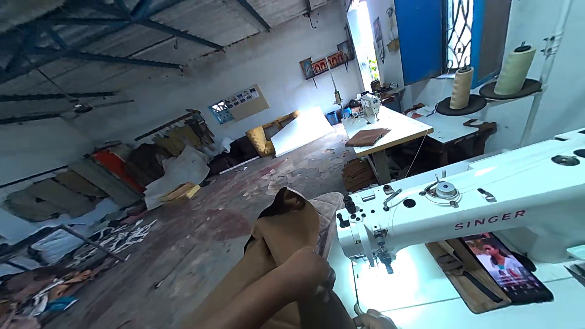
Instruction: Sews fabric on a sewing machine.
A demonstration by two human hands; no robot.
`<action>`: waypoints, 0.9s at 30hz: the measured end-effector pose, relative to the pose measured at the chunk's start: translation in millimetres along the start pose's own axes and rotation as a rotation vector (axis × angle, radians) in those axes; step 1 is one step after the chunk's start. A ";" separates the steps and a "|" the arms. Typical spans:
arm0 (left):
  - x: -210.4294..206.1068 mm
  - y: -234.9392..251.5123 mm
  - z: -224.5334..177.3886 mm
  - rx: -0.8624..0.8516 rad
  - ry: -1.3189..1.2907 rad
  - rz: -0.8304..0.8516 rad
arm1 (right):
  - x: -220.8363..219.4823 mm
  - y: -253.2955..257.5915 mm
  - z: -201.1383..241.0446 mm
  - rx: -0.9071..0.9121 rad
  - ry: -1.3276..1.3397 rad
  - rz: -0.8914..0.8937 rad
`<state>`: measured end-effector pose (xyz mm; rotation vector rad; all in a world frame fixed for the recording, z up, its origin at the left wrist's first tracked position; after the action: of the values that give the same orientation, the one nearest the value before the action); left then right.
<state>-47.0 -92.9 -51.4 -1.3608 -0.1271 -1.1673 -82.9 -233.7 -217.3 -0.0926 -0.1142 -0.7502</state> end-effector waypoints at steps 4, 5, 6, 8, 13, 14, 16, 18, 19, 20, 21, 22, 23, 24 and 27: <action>2.3 -3.4 -4.5 -0.010 0.007 0.015 | 0.5 0.1 1.7 -0.064 0.005 0.010; 2.5 -4.6 -8.3 -0.011 0.026 0.043 | 0.6 0.6 1.4 -0.083 -0.006 0.023; 3.0 -5.6 -11.4 -0.015 0.053 0.066 | 0.8 1.0 2.3 -0.102 -0.016 0.033; 3.6 -6.9 -14.6 -0.012 0.096 0.108 | 0.3 1.0 4.2 -0.126 -0.030 0.039; -0.7 -5.8 -9.8 -0.012 0.093 0.106 | -0.1 0.5 4.1 -0.130 -0.023 0.025; -2.4 -5.1 -8.4 -0.009 0.074 0.092 | 0.0 0.5 3.8 -0.134 -0.019 0.023; -6.8 -4.3 -3.7 -0.009 0.018 0.031 | -0.1 0.6 3.5 -0.141 -0.018 0.019; -10.4 -3.7 1.5 -0.005 -0.069 -0.029 | 0.0 0.5 3.4 -0.137 -0.017 0.015; -11.3 -3.3 2.8 0.001 -0.104 -0.050 | 0.1 0.3 3.2 -0.133 -0.017 0.011; -11.3 -3.2 2.4 0.017 -0.129 -0.057 | 0.1 0.1 3.1 -0.132 -0.015 0.009; -11.0 -2.9 0.9 0.040 -0.137 -0.065 | 0.1 0.0 2.7 -0.132 -0.011 0.006; -11.1 -2.4 -1.2 0.063 -0.134 -0.087 | 0.0 -0.1 2.0 -0.131 -0.008 0.004; -11.7 -1.2 -3.3 0.077 -0.124 -0.114 | 0.2 0.2 0.7 -0.132 -0.003 0.002; -12.7 0.3 -5.1 0.085 -0.117 -0.135 | 0.1 0.4 -0.7 -0.138 0.001 0.002; -20.2 8.3 -8.4 0.080 -0.121 -0.177 | 0.4 -0.3 -4.2 -0.159 0.013 0.000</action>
<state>-55.3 -90.0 -73.1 -1.3701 -0.3839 -1.2128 -82.5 -234.7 -221.4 -0.2391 -0.0421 -0.7586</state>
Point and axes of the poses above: each hand's wrist, its own y-axis towards the middle knuckle, its own x-axis out of the back of the hand, z = x × y, the point moved 4 cm from there along y, towards the middle knuckle, and after that the axes turned 8 degrees about y, right-handed, at the moved point
